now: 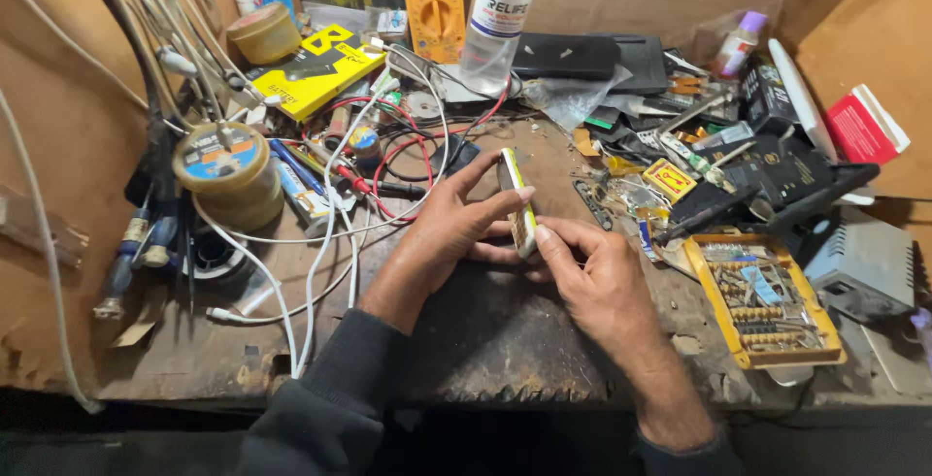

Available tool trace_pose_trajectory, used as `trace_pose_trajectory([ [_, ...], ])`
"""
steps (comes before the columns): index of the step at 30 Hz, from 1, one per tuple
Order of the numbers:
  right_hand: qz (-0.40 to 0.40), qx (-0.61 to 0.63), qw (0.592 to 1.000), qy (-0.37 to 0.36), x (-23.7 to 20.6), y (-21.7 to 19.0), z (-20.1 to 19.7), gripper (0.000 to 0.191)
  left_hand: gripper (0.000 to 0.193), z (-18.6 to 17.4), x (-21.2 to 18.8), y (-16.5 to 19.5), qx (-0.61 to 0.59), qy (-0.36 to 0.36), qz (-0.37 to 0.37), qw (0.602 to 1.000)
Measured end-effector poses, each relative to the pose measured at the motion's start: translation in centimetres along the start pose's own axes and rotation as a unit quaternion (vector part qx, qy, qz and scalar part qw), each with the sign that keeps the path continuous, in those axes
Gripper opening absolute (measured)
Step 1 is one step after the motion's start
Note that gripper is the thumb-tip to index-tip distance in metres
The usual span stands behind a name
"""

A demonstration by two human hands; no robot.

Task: The person disassembles a yellow-cased feature phone on a cluttered workbench, prying open the housing and removing the battery and internal board. They then use a soldering iron and tweezers to work on a small circuit board, handling components and tools across the bench.

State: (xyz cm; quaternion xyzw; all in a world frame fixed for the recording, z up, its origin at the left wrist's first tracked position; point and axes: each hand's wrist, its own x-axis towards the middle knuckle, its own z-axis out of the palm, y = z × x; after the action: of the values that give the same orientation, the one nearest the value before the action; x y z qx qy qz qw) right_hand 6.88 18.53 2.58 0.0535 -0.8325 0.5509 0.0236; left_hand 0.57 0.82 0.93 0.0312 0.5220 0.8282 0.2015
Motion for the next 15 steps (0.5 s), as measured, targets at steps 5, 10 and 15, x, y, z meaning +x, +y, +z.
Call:
trace_pose_trajectory([
  [5,0.018,-0.006,1.000,0.004,0.4,0.0,0.3,0.030,0.077,0.0,-0.2,-0.1,-0.003,0.006,0.007,1.000],
  [10,0.043,-0.023,0.999,0.001,0.7,-0.3,0.1,0.030,0.077,-0.1,-0.1,-0.1,-0.006,0.005,0.000,1.000],
  [15,0.066,-0.013,0.998,-0.016,2.1,-0.1,-0.3,0.030,0.076,-0.9,1.0,-0.2,-0.028,-0.013,-0.017,0.999],
])
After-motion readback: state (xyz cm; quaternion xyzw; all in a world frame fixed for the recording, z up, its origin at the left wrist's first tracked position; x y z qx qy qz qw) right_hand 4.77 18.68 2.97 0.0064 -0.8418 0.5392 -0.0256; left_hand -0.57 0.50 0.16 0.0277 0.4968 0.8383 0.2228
